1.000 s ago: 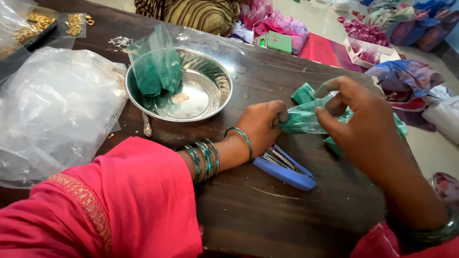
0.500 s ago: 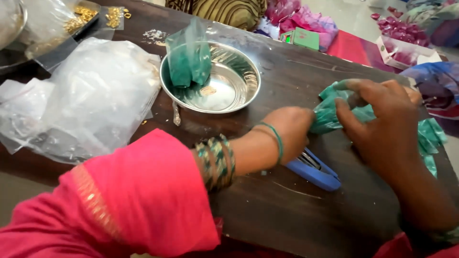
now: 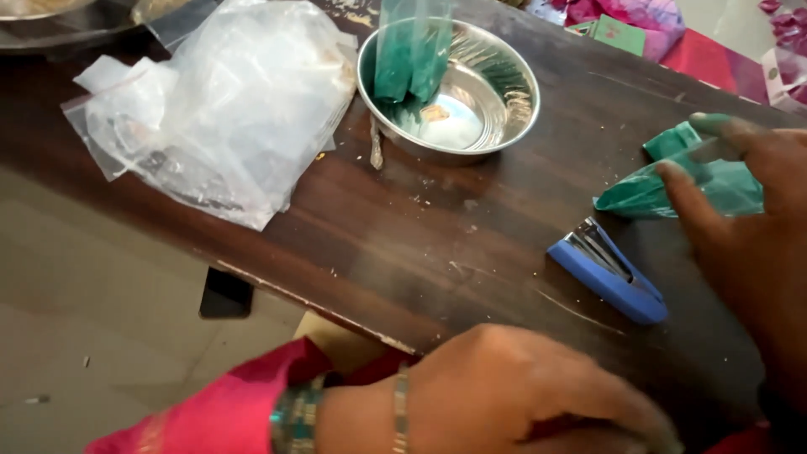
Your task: Packaging green powder into small plastic bags and sealing them with a stapler.
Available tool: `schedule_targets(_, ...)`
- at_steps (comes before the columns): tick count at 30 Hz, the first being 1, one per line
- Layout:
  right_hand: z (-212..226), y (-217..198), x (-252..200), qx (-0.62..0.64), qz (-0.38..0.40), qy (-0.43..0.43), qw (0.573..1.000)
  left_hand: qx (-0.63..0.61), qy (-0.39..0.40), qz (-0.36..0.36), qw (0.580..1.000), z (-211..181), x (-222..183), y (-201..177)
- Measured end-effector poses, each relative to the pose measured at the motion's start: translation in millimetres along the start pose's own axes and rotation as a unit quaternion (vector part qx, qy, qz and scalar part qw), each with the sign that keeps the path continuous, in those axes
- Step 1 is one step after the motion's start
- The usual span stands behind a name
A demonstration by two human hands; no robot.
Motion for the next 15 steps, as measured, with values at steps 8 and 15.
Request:
schedule_targets(8,2.1,-4.8,8.5,-0.031,-0.051,-0.033,0.998,0.154,-0.04,-0.061,0.985,5.0,-19.9,-33.4)
schedule_targets(15,-15.5,-9.0,-0.7,0.055,-0.088,-0.006,0.995,0.319,-0.018,-0.044,0.947,-22.2,36.6,-46.6)
Point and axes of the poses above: each hand's wrist, its own x-axis towards the middle knuckle, its own y-axis out of the palm, z = x × y, the point moved 8 cm from there along x, towards the middle knuckle, and after that the axes turned 3 degrees about -y, right-handed, at the moved point
